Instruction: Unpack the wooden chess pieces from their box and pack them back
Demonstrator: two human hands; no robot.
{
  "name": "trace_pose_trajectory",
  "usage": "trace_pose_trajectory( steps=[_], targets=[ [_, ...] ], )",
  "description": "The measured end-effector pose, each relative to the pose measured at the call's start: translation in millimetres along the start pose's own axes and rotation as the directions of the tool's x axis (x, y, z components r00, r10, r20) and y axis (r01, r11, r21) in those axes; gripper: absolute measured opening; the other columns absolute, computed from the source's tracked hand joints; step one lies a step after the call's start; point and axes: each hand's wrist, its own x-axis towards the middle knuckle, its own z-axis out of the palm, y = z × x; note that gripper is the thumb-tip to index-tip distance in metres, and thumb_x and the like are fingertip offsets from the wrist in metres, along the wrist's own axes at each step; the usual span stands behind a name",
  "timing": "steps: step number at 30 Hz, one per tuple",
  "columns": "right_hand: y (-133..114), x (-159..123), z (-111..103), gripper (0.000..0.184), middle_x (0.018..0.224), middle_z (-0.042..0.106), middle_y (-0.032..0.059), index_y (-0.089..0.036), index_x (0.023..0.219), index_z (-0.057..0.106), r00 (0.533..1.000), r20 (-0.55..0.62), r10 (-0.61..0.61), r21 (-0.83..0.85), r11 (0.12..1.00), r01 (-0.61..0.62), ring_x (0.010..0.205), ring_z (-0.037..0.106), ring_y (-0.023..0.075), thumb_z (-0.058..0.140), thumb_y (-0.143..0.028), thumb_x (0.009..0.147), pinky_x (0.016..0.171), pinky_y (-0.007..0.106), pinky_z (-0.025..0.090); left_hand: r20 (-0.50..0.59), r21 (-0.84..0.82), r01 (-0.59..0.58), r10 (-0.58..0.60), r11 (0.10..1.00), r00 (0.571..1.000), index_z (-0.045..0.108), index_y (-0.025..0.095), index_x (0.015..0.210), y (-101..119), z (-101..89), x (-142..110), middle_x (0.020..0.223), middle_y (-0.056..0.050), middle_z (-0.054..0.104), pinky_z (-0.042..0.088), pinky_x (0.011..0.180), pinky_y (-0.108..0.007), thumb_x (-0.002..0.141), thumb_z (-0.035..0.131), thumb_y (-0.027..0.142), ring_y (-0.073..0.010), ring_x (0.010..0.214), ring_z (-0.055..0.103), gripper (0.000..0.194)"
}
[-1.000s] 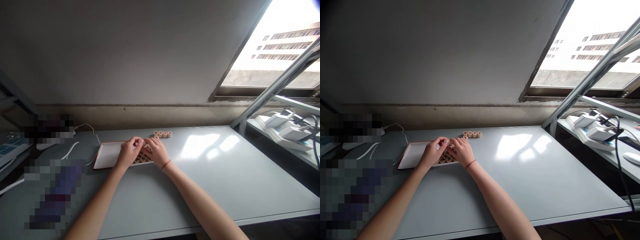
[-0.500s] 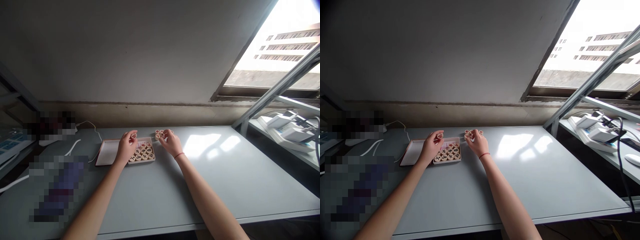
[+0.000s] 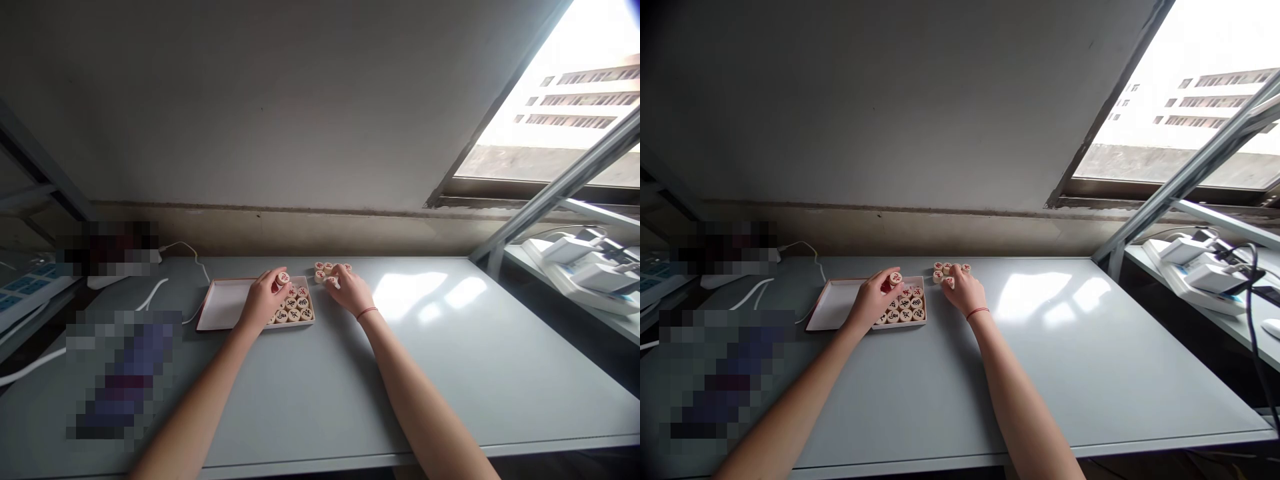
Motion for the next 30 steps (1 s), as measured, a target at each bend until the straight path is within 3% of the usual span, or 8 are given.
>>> trace_pose_trajectory(
  steps=[3,6,10,14,20,25,30],
  targets=[
    [-18.1,-6.7,-2.4,0.020,0.073,0.061,0.0014,-0.021,0.095,0.052,0.983,-0.086,-0.164,0.200,0.963,0.178,0.061,0.053,0.0143,0.047,-0.037,0.085,0.053,0.024,0.032,0.014,0.054,-0.076,0.076,0.996,0.997,0.061,0.020,0.114,3.4,4.1,-3.1,0.093,-0.004,0.066,0.051,0.075,-0.028,0.085,0.058,0.027,-0.0170,0.080,0.063,0.030],
    [-42.6,-17.0,0.0,0.025,0.081,0.064,0.0019,-0.021,0.096,0.052,0.939,-0.119,-0.324,0.409,0.846,0.343,0.062,0.055,0.0121,0.052,-0.042,0.083,0.058,0.024,0.039,0.071,0.105,-0.165,0.158,0.981,0.985,0.057,0.021,0.122,5.3,8.3,-6.2,0.091,-0.005,0.065,0.051,0.077,-0.029,0.087,0.054,0.023,-0.0186,0.084,0.063,0.035],
    [-57.4,-22.9,6.8,0.018,0.081,0.064,0.0019,-0.021,0.093,0.054,0.911,-0.162,-0.379,0.450,0.793,0.410,0.066,0.056,0.0126,0.052,-0.036,0.083,0.061,0.025,0.043,0.113,0.110,-0.231,0.219,0.967,0.969,0.054,0.021,0.127,4.6,12.3,-7.6,0.095,-0.007,0.065,0.050,0.080,-0.030,0.087,0.051,0.018,-0.0199,0.090,0.062,0.041],
    [-39.0,-13.3,8.0,0.016,0.083,0.063,0.0029,-0.021,0.094,0.055,0.936,-0.213,-0.281,0.421,0.837,0.348,0.070,0.057,0.0135,0.051,-0.029,0.080,0.063,0.025,0.045,0.152,0.108,-0.241,0.223,0.965,0.963,0.050,0.021,0.131,4.3,12.4,-7.1,0.093,-0.006,0.065,0.050,0.080,-0.033,0.088,0.053,0.026,-0.0209,0.089,0.061,0.044],
    [4.7,1.9,4.2,0.014,0.092,0.060,0.0033,-0.022,0.086,0.054,0.988,-0.152,-0.008,0.185,0.982,0.036,0.064,0.053,0.0132,0.054,-0.028,0.074,0.058,0.025,0.039,0.178,0.173,-0.223,0.192,0.960,0.965,0.054,0.021,0.126,5.1,5.6,-6.0,0.094,-0.005,0.065,0.048,0.083,-0.032,0.090,0.049,0.027,-0.0201,0.089,0.060,0.037],
    [16.3,5.1,9.3,0.010,0.093,0.058,0.0021,-0.023,0.083,0.052,0.994,-0.107,-0.013,0.180,0.983,0.032,0.068,0.053,0.0128,0.053,-0.024,0.073,0.058,0.024,0.037,0.176,0.171,-0.202,0.172,0.964,0.969,0.059,0.021,0.117,3.7,2.9,-5.1,0.095,-0.005,0.065,0.048,0.084,-0.032,0.090,0.047,0.025,-0.0194,0.090,0.061,0.030],
    [13.5,4.0,12.3,0.011,0.089,0.057,0.0002,-0.023,0.082,0.051,0.993,-0.114,-0.020,0.208,0.977,0.044,0.059,0.049,0.0110,0.051,-0.025,0.072,0.057,0.024,0.037,0.175,0.156,-0.193,0.165,0.969,0.971,0.060,0.022,0.114,2.1,3.1,-4.8,0.093,-0.004,0.065,0.048,0.081,-0.031,0.090,0.046,0.026,-0.0188,0.088,0.061,0.028]
  ],
)
